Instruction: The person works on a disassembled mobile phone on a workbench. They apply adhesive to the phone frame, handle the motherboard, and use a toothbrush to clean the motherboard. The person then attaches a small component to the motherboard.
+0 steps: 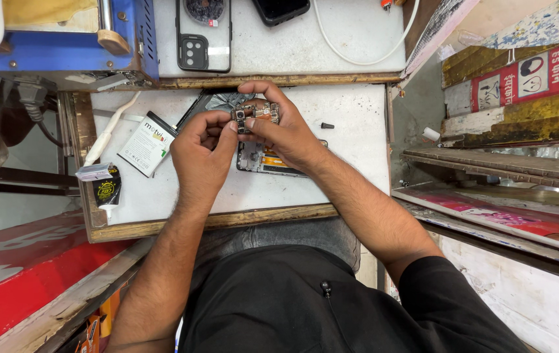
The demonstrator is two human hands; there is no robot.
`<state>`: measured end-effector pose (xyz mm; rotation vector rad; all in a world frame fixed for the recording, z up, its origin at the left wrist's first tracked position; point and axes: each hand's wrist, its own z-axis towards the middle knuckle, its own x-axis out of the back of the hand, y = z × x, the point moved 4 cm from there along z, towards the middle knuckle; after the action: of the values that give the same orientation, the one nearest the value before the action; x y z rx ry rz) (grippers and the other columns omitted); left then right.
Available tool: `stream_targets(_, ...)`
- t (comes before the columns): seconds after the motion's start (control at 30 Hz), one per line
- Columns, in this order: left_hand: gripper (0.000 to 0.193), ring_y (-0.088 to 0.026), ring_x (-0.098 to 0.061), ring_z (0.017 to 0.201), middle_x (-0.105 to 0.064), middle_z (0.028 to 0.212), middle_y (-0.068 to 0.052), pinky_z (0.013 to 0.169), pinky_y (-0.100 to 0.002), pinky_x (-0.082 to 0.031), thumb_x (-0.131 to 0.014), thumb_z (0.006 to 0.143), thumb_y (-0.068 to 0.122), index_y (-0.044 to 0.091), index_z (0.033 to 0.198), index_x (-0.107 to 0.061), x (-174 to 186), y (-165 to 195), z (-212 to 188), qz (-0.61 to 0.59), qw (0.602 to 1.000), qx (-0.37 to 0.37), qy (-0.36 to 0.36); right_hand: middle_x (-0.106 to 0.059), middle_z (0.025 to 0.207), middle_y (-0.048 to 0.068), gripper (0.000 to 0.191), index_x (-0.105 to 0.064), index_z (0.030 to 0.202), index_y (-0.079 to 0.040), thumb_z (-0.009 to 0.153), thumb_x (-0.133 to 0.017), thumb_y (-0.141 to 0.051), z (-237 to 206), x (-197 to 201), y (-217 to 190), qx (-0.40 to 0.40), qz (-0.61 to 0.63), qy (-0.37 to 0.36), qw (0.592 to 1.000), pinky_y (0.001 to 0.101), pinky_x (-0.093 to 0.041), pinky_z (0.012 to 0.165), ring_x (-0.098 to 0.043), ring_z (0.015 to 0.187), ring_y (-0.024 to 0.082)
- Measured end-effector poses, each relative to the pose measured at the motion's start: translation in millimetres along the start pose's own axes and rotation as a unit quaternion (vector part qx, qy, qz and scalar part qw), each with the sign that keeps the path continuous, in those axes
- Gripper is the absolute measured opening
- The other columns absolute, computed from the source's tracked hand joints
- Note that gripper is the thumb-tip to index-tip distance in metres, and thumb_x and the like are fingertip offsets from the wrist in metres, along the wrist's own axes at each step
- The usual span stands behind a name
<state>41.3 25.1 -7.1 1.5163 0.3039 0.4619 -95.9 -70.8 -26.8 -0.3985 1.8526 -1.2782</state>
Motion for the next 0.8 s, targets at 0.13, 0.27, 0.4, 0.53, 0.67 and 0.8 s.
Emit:
stream_targets(0.13, 0.012, -0.011, -0.075, 0.087, -0.072, 0.101, -0.009, 0.074, -0.024, -0.064, -0.069, 0.099, -0.001, -0.002, 0.11, -0.069, -2, 8, -3, 0.04, 0.999, -0.024, 0.014, -0.064, 0.12, 0.013, 0.054, -0.04, 0.146, -0.006, 0.099, -0.068, -0.008, -1, -1, -1, 0.023, -0.023, -0.009, 0.999, 0.0387, -0.066, 0.101, -0.069, 0.111, 0.017)
stream_targets(0.27, 0.011, -0.013, -0.075, 0.088, -0.07, 0.104, -0.01, 0.074, -0.025, -0.064, -0.068, 0.1, -0.001, -0.003, 0.11, -0.067, -5, 11, -3, 0.032, 0.999, -0.04, 0.011, -0.062, 0.122, 0.014, 0.053, -0.043, 0.145, -0.004, 0.1, -0.069, -0.007, -2, 0, -2, 0.047, -0.021, -0.012, 0.999, 0.0389, -0.064, 0.103, -0.068, 0.112, 0.017)
stream_targets(0.4, 0.009, -0.013, -0.075, 0.088, -0.071, 0.101, -0.009, 0.073, -0.024, -0.065, -0.067, 0.1, -0.001, -0.002, 0.109, -0.066, -6, 9, -2, 0.034, 0.999, -0.035, 0.0, -0.062, 0.118, 0.013, 0.052, -0.043, 0.144, -0.004, 0.098, -0.069, -0.007, 0, 3, 3, 0.041, -0.029, -0.007, 0.999, 0.0376, -0.066, 0.098, -0.069, 0.109, 0.017)
stream_targets(0.53, 0.009, -0.012, -0.074, 0.087, -0.07, 0.101, -0.01, 0.072, -0.024, -0.064, -0.069, 0.099, -0.001, -0.002, 0.108, -0.067, -8, 8, -3, 0.06, 0.997, -0.053, 0.021, -0.062, 0.117, 0.012, 0.052, -0.043, 0.144, -0.004, 0.099, -0.07, -0.007, -1, 6, 4, 0.044, -0.021, -0.007, 0.999, 0.0361, -0.066, 0.099, -0.068, 0.109, 0.016)
stream_targets(0.67, 0.009, -0.011, -0.073, 0.088, -0.071, 0.101, -0.008, 0.074, -0.024, -0.063, -0.069, 0.101, 0.001, -0.001, 0.109, -0.067, -9, -1, -3, -0.005, 0.999, -0.038, 0.01, -0.061, 0.118, 0.011, 0.052, -0.045, 0.147, -0.003, 0.101, -0.07, -0.003, -2, 6, 2, 0.041, -0.016, 0.012, 0.999, 0.0353, -0.064, 0.1, -0.066, 0.11, 0.015)
stream_targets(0.8, 0.015, -0.01, -0.071, 0.088, -0.074, 0.103, -0.006, 0.075, -0.024, -0.061, -0.069, 0.103, 0.005, 0.0, 0.118, -0.07, 10, -11, 0, -0.027, 1.0, -0.011, 0.001, -0.064, 0.117, 0.014, 0.054, -0.04, 0.145, -0.006, 0.098, -0.065, 0.0, -2, 0, -2, 0.007, 0.055, 0.014, 0.998, 0.0354, -0.064, 0.096, -0.07, 0.109, 0.021)
